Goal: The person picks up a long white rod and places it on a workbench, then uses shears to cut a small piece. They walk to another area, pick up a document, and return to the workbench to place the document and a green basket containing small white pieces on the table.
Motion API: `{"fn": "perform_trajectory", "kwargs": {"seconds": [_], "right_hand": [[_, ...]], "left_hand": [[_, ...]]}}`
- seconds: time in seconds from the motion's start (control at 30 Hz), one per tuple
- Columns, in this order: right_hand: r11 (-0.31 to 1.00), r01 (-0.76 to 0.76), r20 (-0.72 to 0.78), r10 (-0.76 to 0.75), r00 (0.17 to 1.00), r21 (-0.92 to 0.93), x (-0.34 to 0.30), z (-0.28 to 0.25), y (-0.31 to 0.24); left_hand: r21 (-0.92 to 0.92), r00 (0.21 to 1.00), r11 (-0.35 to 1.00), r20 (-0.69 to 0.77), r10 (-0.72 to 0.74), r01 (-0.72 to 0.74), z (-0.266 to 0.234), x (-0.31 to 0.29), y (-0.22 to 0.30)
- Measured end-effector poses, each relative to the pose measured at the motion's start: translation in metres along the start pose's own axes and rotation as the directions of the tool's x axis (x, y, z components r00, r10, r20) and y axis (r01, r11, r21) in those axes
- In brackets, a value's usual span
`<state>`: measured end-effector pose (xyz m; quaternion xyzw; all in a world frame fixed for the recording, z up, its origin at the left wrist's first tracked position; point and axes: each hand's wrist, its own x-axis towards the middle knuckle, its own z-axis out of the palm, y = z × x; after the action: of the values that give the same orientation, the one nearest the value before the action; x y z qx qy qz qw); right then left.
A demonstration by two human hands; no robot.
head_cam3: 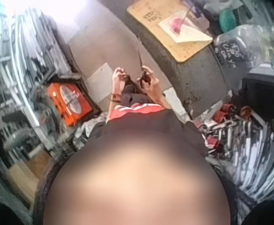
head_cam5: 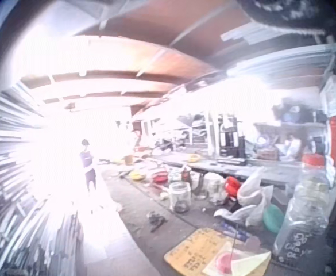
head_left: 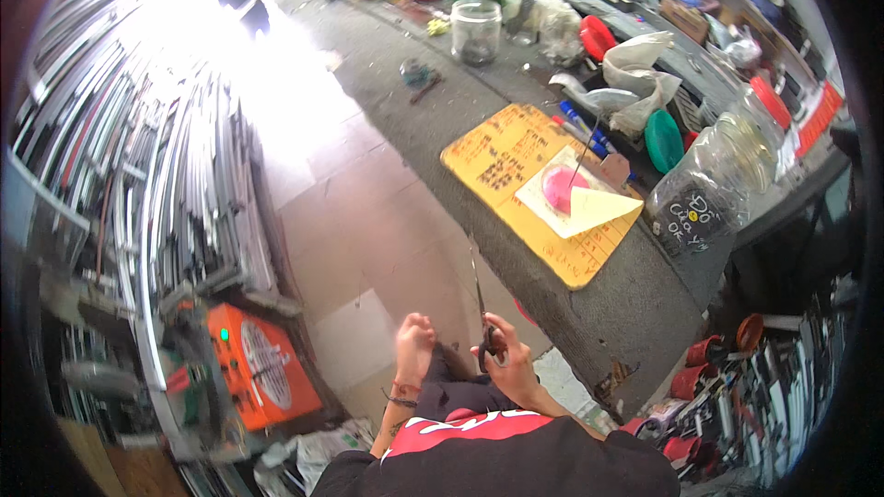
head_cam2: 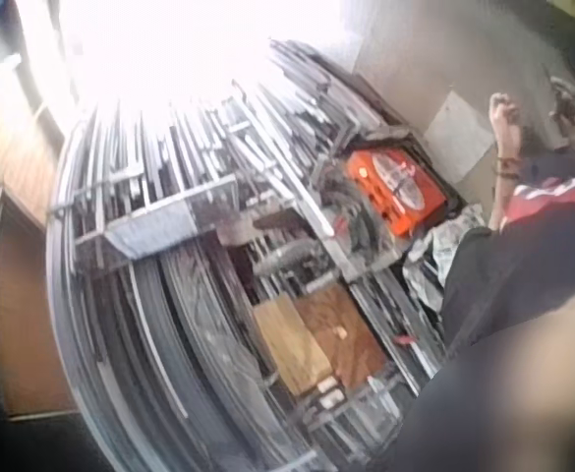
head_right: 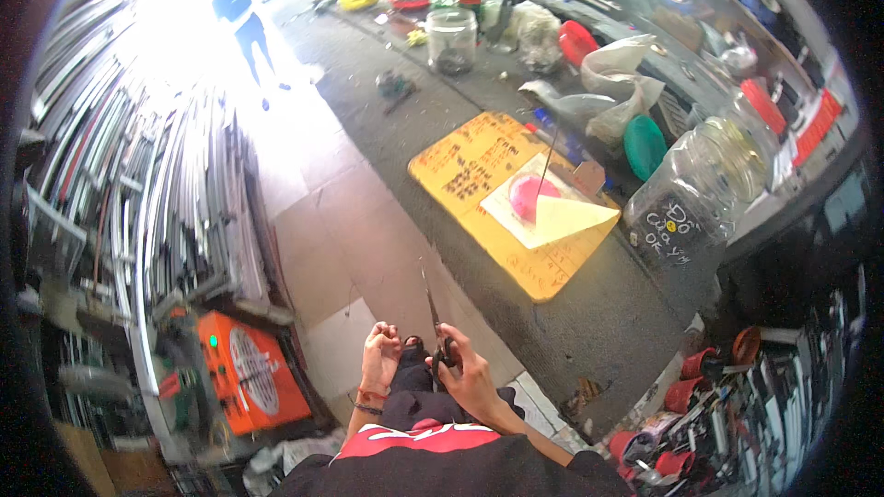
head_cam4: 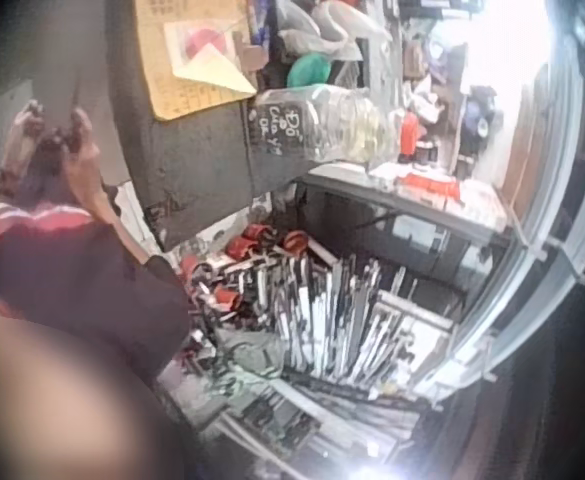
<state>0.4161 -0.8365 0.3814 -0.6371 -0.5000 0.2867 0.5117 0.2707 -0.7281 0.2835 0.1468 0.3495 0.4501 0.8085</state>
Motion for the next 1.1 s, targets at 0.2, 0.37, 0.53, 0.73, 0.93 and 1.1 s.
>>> {"fn": "perform_trajectory", "kwargs": {"seconds": [0.2, 0.37, 0.53, 0.73, 0.93, 1.1], "right_hand": [[0.949, -0.207, -0.245, 0.148, 0.958, -0.237, 0.115, 0.003, -0.030], [0.831, -0.043, -0.462, -0.265, 0.846, -0.555, 0.210, 0.012, -0.039], [0.933, 0.008, -0.575, -0.229, 0.785, -0.360, 0.199, 0.001, -0.038], [0.889, -0.324, -0.759, -0.038, 0.650, -0.323, 0.167, -0.066, -0.035], [0.806, -0.370, -0.631, -0.005, 0.776, -0.462, 0.199, -0.107, -0.005], [0.758, -0.268, -0.570, -0.162, 0.805, -0.595, 0.231, -0.125, 0.007]], "left_hand": [[0.141, 0.977, 0.990, 0.210, -0.027, -0.003, 0.043, 0.081, 0.064], [0.397, 0.946, 0.881, 0.292, 0.144, -0.256, 0.094, 0.121, 0.109], [0.524, 0.648, 0.425, 0.725, 0.233, -0.738, 0.148, 0.136, 0.130], [0.234, 0.231, 0.056, 0.971, -0.062, -0.971, 0.219, 0.119, 0.093], [0.034, 0.028, 0.008, 0.921, -0.389, -0.999, 0.250, 0.123, 0.026], [-0.067, -0.018, -0.114, 0.923, -0.384, -0.991, 0.251, 0.125, -0.006]]}}
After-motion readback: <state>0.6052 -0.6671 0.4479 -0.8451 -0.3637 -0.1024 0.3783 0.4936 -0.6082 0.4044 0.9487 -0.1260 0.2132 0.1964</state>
